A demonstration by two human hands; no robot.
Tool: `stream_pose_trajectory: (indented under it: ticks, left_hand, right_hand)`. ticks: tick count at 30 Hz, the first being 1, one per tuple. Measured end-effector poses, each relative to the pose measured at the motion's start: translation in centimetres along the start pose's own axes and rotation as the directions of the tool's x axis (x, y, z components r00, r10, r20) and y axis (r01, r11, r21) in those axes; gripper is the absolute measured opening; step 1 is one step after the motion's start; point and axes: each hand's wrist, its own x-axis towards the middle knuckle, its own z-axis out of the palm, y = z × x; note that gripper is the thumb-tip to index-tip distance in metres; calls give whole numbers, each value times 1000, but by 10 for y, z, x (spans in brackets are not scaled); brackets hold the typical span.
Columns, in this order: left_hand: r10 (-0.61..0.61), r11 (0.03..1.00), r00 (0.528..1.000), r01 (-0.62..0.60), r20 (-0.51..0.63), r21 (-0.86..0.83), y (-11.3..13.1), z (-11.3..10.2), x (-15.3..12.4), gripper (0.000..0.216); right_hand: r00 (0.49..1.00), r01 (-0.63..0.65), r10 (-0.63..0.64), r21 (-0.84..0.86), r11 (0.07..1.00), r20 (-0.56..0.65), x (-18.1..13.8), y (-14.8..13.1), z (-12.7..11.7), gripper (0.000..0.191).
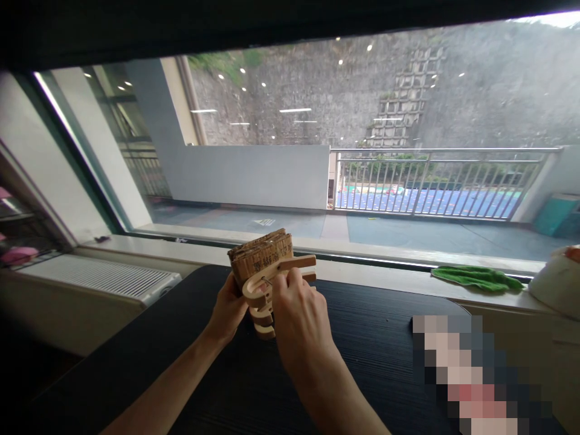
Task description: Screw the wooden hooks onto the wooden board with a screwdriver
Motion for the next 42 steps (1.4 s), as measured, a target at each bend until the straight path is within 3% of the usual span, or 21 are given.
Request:
stream_pose_trajectory:
  ticks: [6, 10, 19, 23, 27, 35, 42]
  left_hand:
    - [-2, 1000, 1000, 2, -4, 2, -2, 0, 0, 47]
    - [-1, 1000, 1000, 1, 9, 9, -1, 0, 0, 51]
    - [7, 1000, 1000, -7, -15, 10, 1, 1, -1, 51]
    - [4, 1000, 1000, -4, -10, 24, 1, 1, -1, 52]
    - [-5, 999, 1000, 5, 7, -32, 2, 3, -1, 52]
    - [-24, 1000, 1000, 24, 0, -10, 0, 1, 1, 52]
    - [-2, 999, 1000, 1, -31, -37, -3, 1, 2, 51]
  right_hand:
    - [999, 15, -18, -75, 997, -42, 2, -7, 1, 9]
    - [999, -42, 40, -60, 997, -30, 1, -7, 0, 8]
    - [990, -143, 141, 121, 982, 22, 3, 8, 3, 20]
    - [990, -144, 142, 196, 970, 24, 3, 7, 4, 15]
    - [993, -118, 115, 249, 961, 27, 1, 5, 5, 26]
    - [997, -53, 57, 68, 996, -49, 1, 3, -1, 16]
    - [998, -66, 66, -2, 998, 9, 2, -2, 3, 15]
